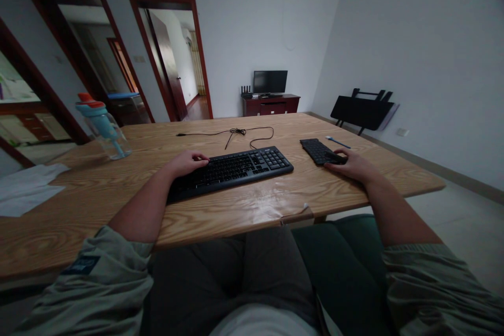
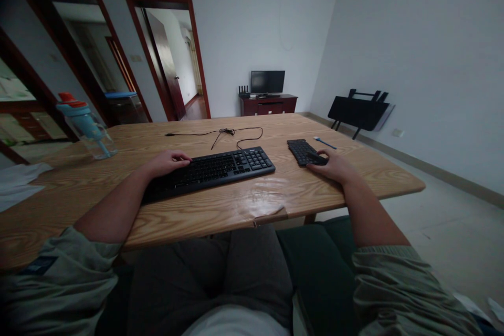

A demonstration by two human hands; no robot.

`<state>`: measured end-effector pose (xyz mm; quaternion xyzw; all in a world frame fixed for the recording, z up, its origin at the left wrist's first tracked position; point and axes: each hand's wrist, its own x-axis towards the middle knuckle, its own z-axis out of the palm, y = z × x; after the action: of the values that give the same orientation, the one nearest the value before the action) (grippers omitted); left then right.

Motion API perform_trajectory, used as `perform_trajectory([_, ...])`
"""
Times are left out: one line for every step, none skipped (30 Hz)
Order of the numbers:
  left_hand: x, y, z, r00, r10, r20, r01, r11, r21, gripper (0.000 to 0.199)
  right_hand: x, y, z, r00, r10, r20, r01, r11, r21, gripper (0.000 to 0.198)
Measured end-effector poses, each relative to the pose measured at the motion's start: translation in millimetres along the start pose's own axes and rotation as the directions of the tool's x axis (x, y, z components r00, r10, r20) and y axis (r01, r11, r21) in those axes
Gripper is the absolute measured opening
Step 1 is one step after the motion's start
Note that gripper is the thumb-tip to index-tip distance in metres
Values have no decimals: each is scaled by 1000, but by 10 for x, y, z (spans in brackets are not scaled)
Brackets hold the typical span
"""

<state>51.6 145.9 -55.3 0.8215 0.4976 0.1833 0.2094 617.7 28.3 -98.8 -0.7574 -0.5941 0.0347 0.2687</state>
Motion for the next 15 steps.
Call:
perform_trajectory([-3, 9, -1, 1000, -3, 0, 3, 1000, 4, 51, 4, 16, 6, 1000, 2, -2, -2, 1000, 13, 76])
perform_trajectory([-5, 18, -2, 1000, -7, -1, 7, 1000, 9, 52, 7, 35, 13, 1000, 6, -20, -6, 1000, 24, 77])
perform_trajectory([-7, 26, -3, 1000, -8, -2, 8, 1000, 13, 52, 9, 54, 20, 999, 6, -53, -5, 999, 33, 76])
perform_trajectory([-9, 34, -3, 1000, -7, -3, 7, 1000, 19, 51, 9, 70, 27, 995, 2, -100, 1, 999, 40, 73])
perform_trajectory([-9, 39, -3, 1000, -2, -5, 2, 1000, 24, 51, 8, 80, 33, 988, -7, -156, 15, 999, 46, 68])
perform_trajectory([-10, 43, -2, 1000, 6, -7, -6, 1000, 27, 50, 6, 78, 34, 978, -21, -210, 33, 998, 52, 62])
perform_trajectory([-10, 45, 1, 1000, 15, -8, -15, 999, 30, 50, 6, 60, 31, 966, -38, -254, 55, 997, 58, 56])
perform_trajectory([-10, 47, 5, 1000, 22, -10, -22, 999, 32, 49, 8, 22, 23, 956, -56, -289, 78, 995, 65, 51])
perform_trajectory([-11, 49, 9, 1000, 26, -11, -26, 999, 33, 48, 13, -41, 9, 946, -76, -315, 103, 992, 71, 46])
perform_trajectory([-12, 52, 13, 1000, 27, -13, -27, 999, 34, 48, 21, -130, -9, 936, -96, -339, 131, 988, 82, 42])
perform_trajectory([-13, 56, 16, 1000, 24, -16, -24, 999, 35, 47, 33, -246, -28, 925, -120, -360, 165, 981, 98, 39])
perform_trajectory([-13, 59, 16, 1000, 21, -21, -20, 999, 38, 47, 48, -389, -47, 914, -146, -378, 205, 971, 121, 35])
perform_trajectory([-12, 60, 11, 999, 16, -31, -14, 999, 45, 46, 64, -555, -63, 904, -170, -392, 248, 956, 159, 33])
perform_trajectory([-11, 56, 0, 999, 11, -44, -9, 999, 53, 45, 82, -742, -74, 896, -189, -401, 290, 935, 207, 33])
perform_trajectory([-10, 44, -16, 998, 4, -60, 0, 998, 62, 44, 98, -945, -79, 893, -202, -401, 324, 909, 263, 34])
